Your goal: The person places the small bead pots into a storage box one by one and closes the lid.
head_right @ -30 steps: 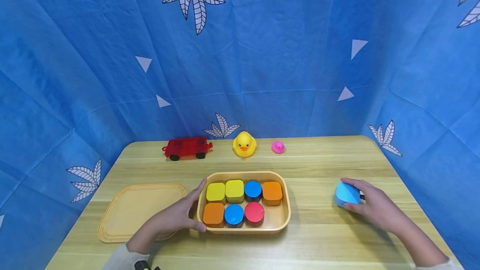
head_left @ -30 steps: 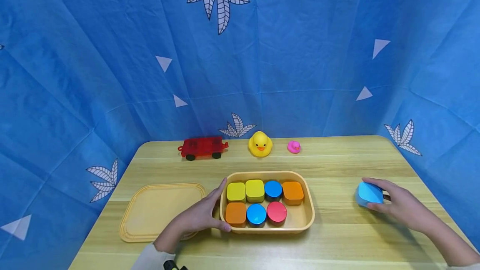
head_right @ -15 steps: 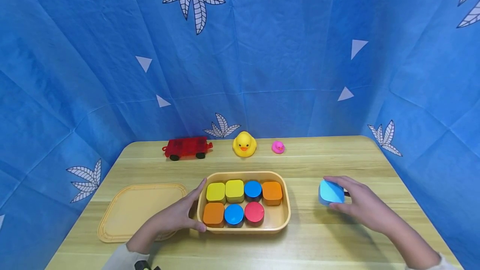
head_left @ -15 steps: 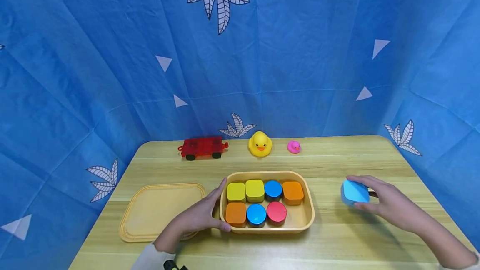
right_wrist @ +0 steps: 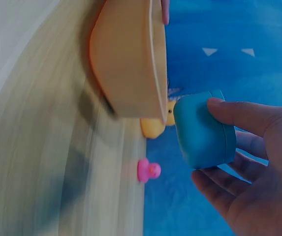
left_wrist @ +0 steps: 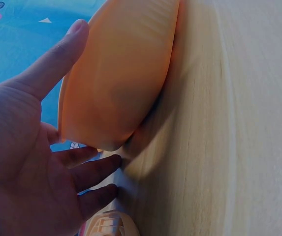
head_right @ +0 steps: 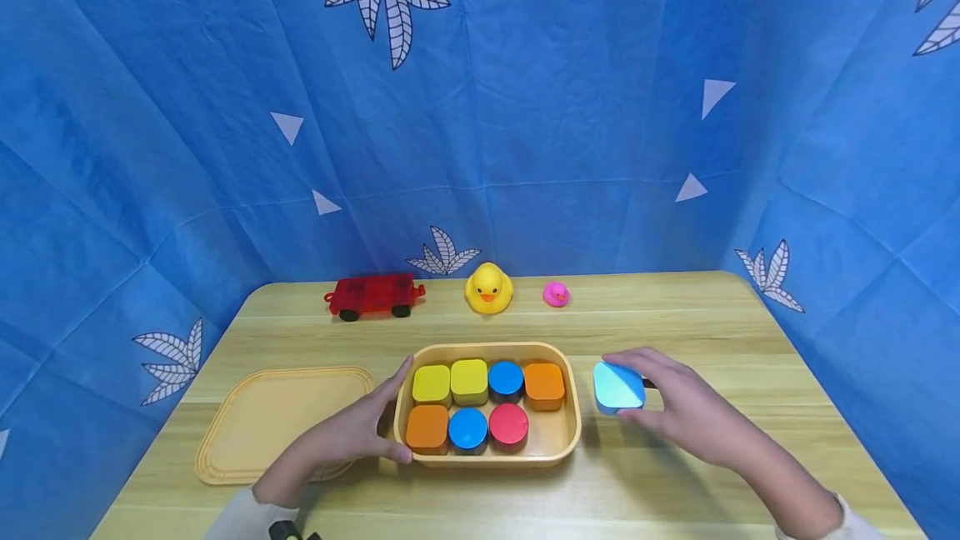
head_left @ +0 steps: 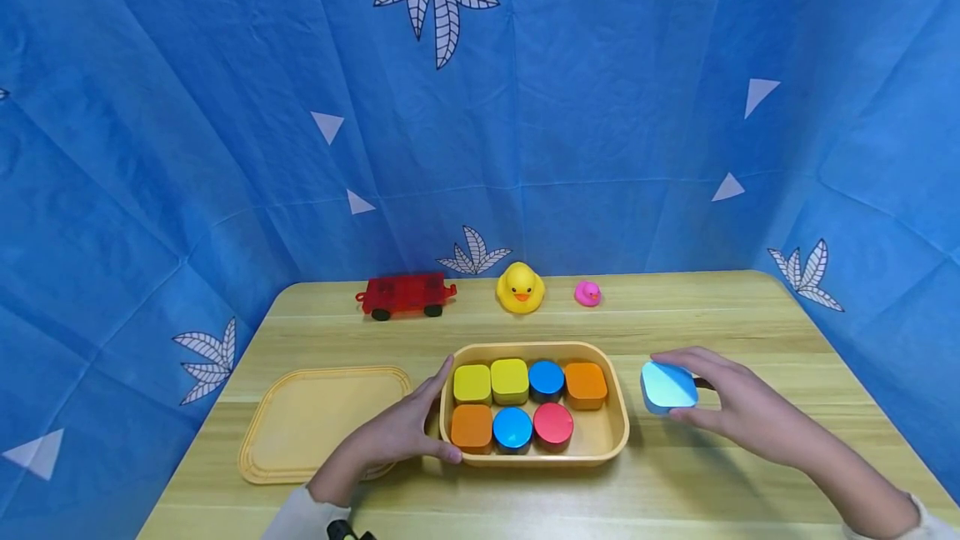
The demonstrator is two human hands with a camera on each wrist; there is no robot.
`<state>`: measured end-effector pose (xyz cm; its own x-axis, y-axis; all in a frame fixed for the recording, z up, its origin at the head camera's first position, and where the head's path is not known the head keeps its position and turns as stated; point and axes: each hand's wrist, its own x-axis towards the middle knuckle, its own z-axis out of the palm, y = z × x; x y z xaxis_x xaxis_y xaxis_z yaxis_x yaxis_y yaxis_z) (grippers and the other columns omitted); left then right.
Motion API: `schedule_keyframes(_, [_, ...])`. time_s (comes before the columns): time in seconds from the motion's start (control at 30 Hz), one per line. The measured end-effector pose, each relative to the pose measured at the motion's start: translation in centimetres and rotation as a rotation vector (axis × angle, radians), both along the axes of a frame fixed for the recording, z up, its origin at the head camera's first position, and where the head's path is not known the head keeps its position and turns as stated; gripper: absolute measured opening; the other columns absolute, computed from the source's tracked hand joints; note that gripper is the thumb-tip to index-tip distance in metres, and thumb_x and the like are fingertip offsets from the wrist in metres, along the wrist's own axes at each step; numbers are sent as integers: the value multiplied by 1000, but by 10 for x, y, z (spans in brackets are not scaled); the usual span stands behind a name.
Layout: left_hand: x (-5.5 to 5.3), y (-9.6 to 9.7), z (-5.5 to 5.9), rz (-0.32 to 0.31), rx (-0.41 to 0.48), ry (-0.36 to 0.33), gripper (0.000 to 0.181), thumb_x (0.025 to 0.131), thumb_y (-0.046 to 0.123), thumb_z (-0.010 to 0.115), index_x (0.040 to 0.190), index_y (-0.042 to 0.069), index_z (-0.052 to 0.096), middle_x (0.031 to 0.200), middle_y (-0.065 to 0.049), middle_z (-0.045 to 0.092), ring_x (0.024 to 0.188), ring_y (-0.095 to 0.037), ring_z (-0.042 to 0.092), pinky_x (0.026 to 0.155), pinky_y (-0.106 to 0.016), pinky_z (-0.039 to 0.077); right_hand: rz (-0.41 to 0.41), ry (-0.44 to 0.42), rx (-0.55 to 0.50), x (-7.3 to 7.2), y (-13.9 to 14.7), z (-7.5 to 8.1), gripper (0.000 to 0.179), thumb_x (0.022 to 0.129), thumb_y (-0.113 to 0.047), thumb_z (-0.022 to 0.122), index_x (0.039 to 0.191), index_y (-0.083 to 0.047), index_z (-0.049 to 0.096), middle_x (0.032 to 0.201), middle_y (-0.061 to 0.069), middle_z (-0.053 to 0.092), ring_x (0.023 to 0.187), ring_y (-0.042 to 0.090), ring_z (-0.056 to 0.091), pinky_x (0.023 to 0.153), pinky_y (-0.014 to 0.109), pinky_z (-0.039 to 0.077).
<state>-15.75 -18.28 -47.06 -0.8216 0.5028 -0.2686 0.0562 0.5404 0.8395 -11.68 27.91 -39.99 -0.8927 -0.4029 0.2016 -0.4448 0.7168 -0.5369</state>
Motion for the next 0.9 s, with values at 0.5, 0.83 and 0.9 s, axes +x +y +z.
schedule_keyframes(0.5, [0,0,1,-5,7,-8,132,76,40,92,167,33,-3,174,-7,7,159,-35,11,124,-62,14,94,-96,-52,-3,-44,3,63,87,-26,85,142,-12,60,131,2,62,111,20,62,89,34,59])
schedule_keyframes(0.83, [0,0,0,-7,17,-9,132,76,39,93,166,34,-3,174,-6,6,159,-35,9,125,-61,12,105,-170,-39,-6,-61,-8,59,86,-29,86,138,-14,62,130,2,61,112,23,61,88,38,60])
schedule_keyframes(0.9, [-1,-1,0,-8,17,-6,133,76,39,93,167,34,-4,174,-7,6,159,-35,9,125,-62,12,111,-166,-25,-5,-62,-9,59,86,-32,85,137,-15,63,129,1,61,112,22,60,88,37,60])
